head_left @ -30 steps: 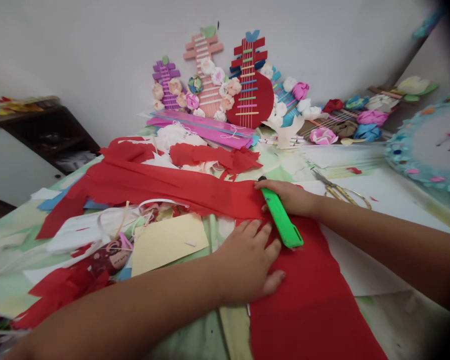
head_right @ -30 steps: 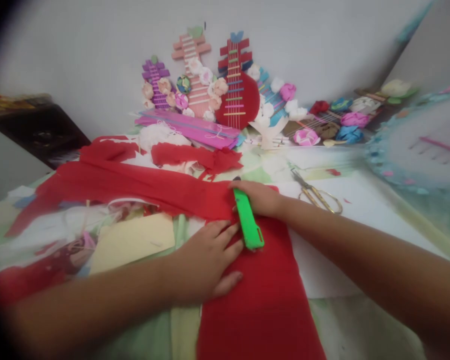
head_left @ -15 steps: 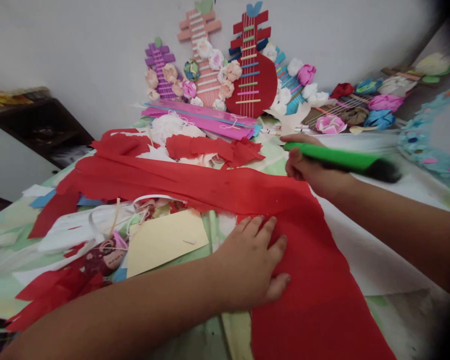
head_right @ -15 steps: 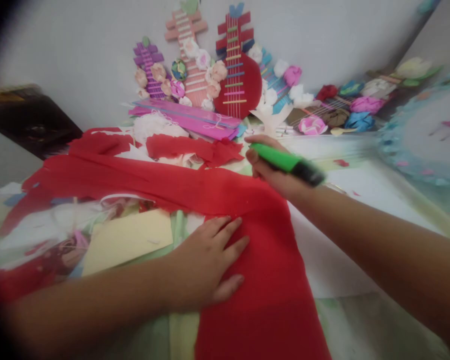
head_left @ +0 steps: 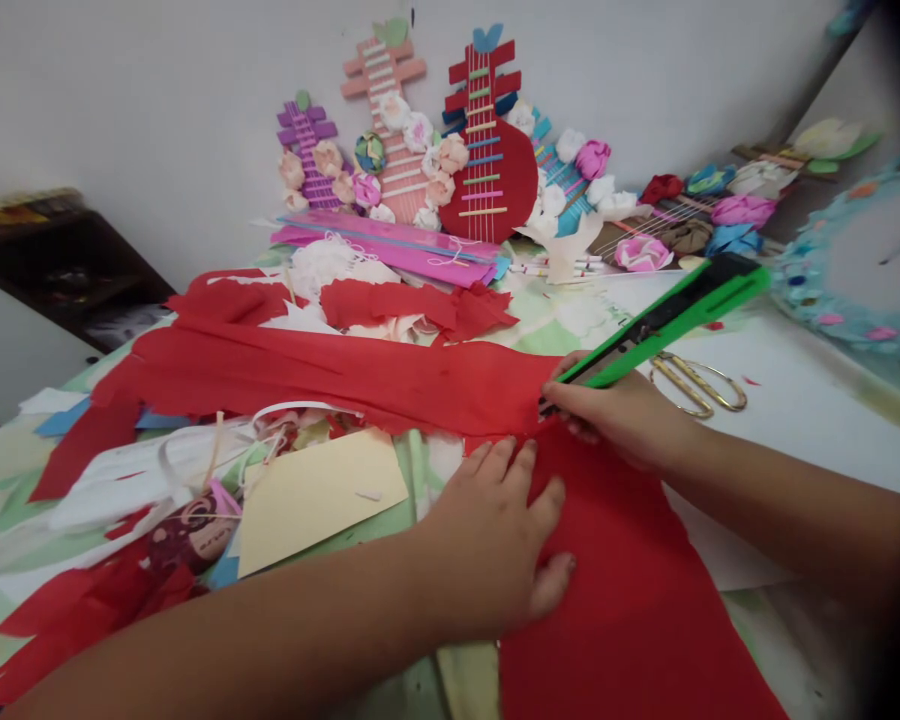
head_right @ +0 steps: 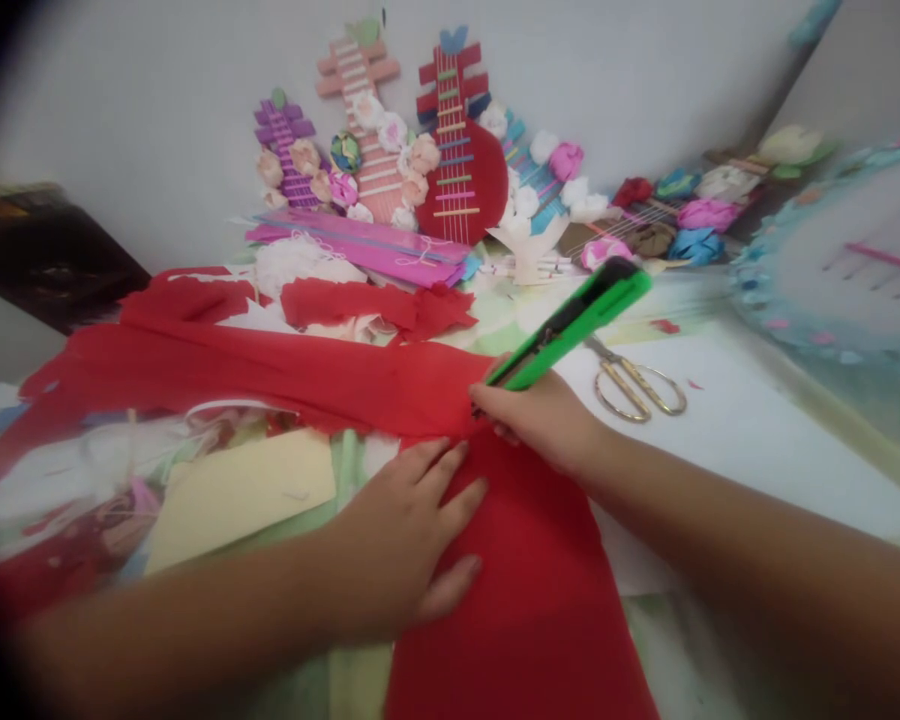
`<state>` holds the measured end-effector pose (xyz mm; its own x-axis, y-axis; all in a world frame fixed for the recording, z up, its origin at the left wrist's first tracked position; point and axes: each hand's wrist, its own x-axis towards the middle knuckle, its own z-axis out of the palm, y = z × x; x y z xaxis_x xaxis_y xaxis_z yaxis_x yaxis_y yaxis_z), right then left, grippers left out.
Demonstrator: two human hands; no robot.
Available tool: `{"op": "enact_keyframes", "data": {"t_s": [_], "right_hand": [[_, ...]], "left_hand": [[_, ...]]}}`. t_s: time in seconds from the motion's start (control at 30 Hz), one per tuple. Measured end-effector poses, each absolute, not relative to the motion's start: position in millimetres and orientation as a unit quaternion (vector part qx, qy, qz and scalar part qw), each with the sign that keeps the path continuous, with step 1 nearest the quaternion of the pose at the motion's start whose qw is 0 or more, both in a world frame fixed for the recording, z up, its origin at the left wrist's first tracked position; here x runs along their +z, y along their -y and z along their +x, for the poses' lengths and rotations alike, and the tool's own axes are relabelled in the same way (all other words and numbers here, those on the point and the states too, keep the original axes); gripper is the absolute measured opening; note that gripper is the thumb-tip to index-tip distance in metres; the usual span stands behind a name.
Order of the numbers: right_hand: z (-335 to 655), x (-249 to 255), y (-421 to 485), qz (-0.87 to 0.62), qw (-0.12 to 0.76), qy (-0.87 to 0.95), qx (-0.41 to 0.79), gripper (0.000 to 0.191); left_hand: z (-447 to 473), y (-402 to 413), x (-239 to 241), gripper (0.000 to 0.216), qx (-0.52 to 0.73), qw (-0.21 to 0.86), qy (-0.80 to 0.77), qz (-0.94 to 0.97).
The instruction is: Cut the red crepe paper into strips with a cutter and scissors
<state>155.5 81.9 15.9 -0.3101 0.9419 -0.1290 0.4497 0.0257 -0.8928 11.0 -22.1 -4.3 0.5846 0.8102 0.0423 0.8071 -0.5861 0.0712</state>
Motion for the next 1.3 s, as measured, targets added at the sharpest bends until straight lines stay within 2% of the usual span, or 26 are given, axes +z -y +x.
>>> {"op": "enact_keyframes", "data": {"t_s": [0.17, 0.37, 0.9, 1.1, 1.3], "right_hand": [[155, 12, -82, -0.481, 0.243, 0.791, 0.290, 0.030], [156, 4, -85, -0.460, 0.241, 0.815, 0.256, 0.032], [154, 2, -86, -0.466, 0.212, 0.804, 0.302, 0.036], [154, 0, -85, -0.466, 0.222, 0.809, 0.279, 0.039], [157, 1, -89, -0.482, 0.228, 0.783, 0.321, 0.037]], "left_hand": [[10, 22, -4, 0.057, 0.039, 0.039, -0.478, 0.877], [9, 20, -3, 0.057, 0.040, 0.054, -0.478, 0.876], [9, 20, -4, 0.058, 0.034, 0.064, -0.485, 0.872], [10, 21, -4, 0.058, 0.042, 0.071, -0.487, 0.870], [9, 20, -4, 0.058, 0.044, 0.062, -0.487, 0.870]]}}
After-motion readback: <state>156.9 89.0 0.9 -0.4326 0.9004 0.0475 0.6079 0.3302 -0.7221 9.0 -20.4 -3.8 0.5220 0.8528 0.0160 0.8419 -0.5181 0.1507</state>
